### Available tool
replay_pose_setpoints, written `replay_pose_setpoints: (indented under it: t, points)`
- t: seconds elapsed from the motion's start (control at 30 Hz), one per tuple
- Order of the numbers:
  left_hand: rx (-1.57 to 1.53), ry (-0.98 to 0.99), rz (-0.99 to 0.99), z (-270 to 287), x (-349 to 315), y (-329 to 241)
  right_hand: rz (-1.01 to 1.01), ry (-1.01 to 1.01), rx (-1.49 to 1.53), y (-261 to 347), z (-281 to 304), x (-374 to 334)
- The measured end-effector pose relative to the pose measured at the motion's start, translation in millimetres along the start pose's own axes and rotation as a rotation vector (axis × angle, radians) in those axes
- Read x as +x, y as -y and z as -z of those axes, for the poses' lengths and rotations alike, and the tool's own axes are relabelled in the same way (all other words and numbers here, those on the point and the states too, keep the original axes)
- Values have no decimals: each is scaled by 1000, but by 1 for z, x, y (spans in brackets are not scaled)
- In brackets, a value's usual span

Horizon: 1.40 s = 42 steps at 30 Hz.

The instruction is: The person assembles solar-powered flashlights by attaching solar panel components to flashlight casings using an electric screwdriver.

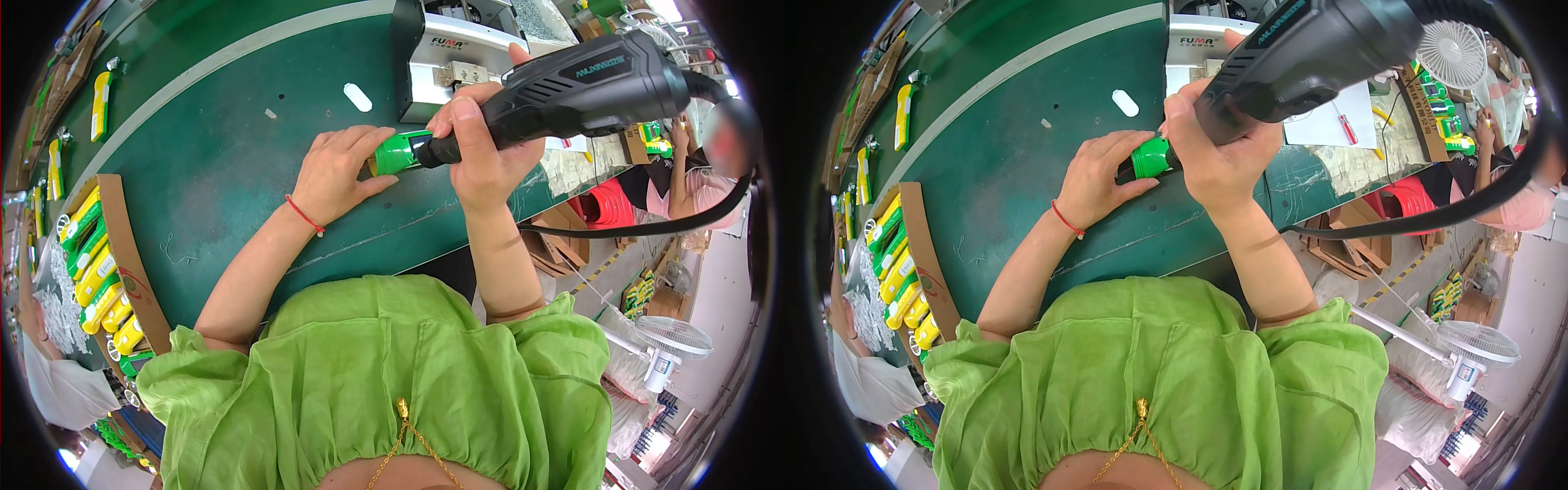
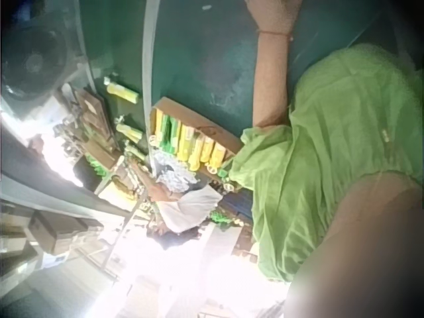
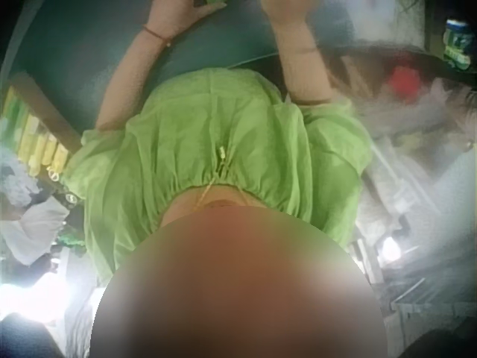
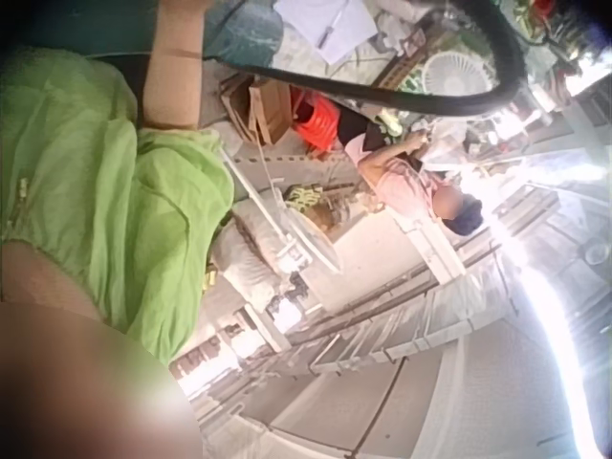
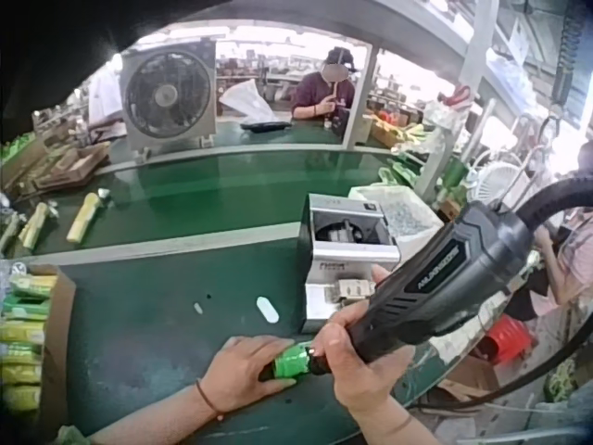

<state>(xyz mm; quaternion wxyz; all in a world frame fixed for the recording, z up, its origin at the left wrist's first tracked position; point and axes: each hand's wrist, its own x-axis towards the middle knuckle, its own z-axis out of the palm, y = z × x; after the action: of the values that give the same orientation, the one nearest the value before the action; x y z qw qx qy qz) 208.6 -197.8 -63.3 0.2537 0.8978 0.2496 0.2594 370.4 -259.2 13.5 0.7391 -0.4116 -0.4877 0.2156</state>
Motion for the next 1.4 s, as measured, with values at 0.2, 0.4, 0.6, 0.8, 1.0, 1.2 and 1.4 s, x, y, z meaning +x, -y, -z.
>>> replay_pose_setpoints:
  t: [0.2,0.4,0.6,0.8,1.0,1.2,1.4]
  points:
    - [16,-40,-11,2,-1,-5,17,9,-33,-7,1,1]
    - [131,-218,-134,-8,7,-21,30,-17,11,-2,-2,6]
    - [-37,-282,-51,-18,10,-22,37,-27,-2,4,-3,6]
    - [-122,-287,9,-21,9,-24,44,-30,37,9,-3,4]
    - [-66,-300,-16,-19,10,-26,101,-1,-26,-1,-1,-3]
    - [13,-179,7,-9,1,-12,93,-1,-57,-3,0,-5]
    - [8,-153,21,-11,-3,-10,95,-48,-36,6,-4,-2]
